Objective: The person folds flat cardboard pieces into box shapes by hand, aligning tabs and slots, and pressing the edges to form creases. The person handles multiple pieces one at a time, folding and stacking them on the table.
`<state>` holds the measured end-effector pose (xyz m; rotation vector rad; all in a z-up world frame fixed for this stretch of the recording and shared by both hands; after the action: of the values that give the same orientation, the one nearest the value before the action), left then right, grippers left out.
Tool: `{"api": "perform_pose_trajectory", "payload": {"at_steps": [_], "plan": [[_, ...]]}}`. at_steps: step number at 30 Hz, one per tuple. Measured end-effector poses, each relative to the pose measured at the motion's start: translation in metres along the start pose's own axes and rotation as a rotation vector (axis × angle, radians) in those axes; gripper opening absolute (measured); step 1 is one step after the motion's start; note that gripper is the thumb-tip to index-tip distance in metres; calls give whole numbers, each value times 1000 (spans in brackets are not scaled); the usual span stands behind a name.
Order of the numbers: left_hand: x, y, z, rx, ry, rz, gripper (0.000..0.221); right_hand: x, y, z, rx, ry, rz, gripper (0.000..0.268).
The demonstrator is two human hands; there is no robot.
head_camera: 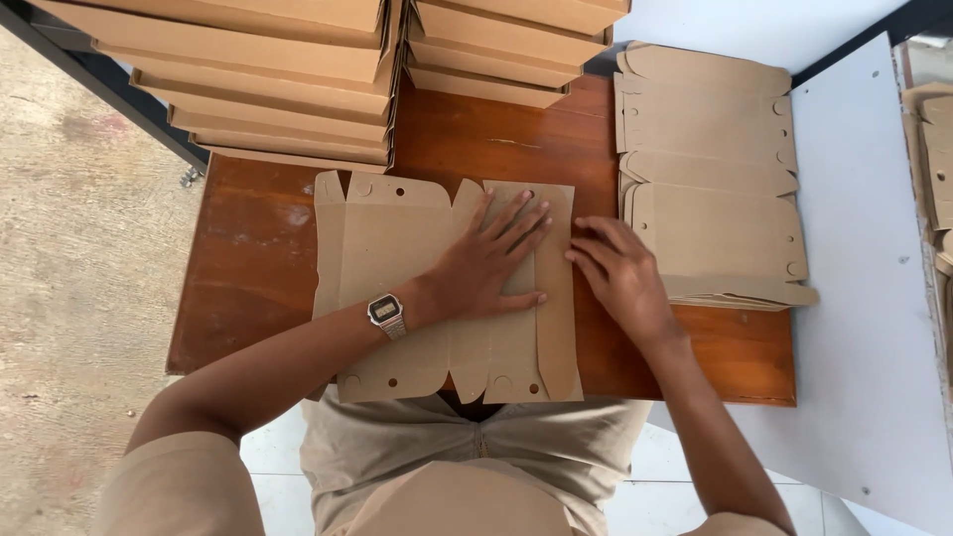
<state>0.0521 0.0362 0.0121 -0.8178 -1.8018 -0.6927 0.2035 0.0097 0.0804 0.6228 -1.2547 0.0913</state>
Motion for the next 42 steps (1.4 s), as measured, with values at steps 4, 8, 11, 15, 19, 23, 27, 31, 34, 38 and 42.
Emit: {"api": "perform_pose_trajectory", "payload": {"at_steps": [4,8,11,15,19,23,27,31,34,38,42], "plan": [[2,0,-1,1,-6,-6,94,6,-28,15,-44,31,-16,9],[3,0,-1,6,-40,-2,95,13,-54,27,-81,54,-24,13],[5,-1,-1,5,-78,18,95,21,-68,42,-122,69,-6,15],[5,-1,5,-24,-206,19,97,30,-79,56,-173,72,33,20],[29,-12,18,-88,-468,106,116,31,-92,54,-191,131,49,24],[35,-22,29,-78,-439,235,129,22,-97,42,-330,252,28,31],[24,-18,19,-77,-464,195,122,11,-105,31,-531,289,2,38],[15,-12,13,-115,-474,91,121,21,-93,46,-595,45,37,47],[15,-9,14,-107,-444,-14,116,18,-94,43,-732,-5,96,52],[6,-7,18,-170,-230,-248,104,13,-96,21,-895,55,186,78],[18,-13,6,-256,-111,-373,95,12,-95,13,-913,186,221,75]]}}
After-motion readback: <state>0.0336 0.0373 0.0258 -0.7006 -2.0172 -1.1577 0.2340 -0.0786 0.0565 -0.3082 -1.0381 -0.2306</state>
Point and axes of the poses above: each hand's wrist, its own y-axis towards the middle knuckle, its own x-axis out of the back of the hand, z = x × y, the point moved 6 cm from there along y, towards the middle knuckle, and after that the axes turned 11 degrees about -y, right-handed, at the moved point
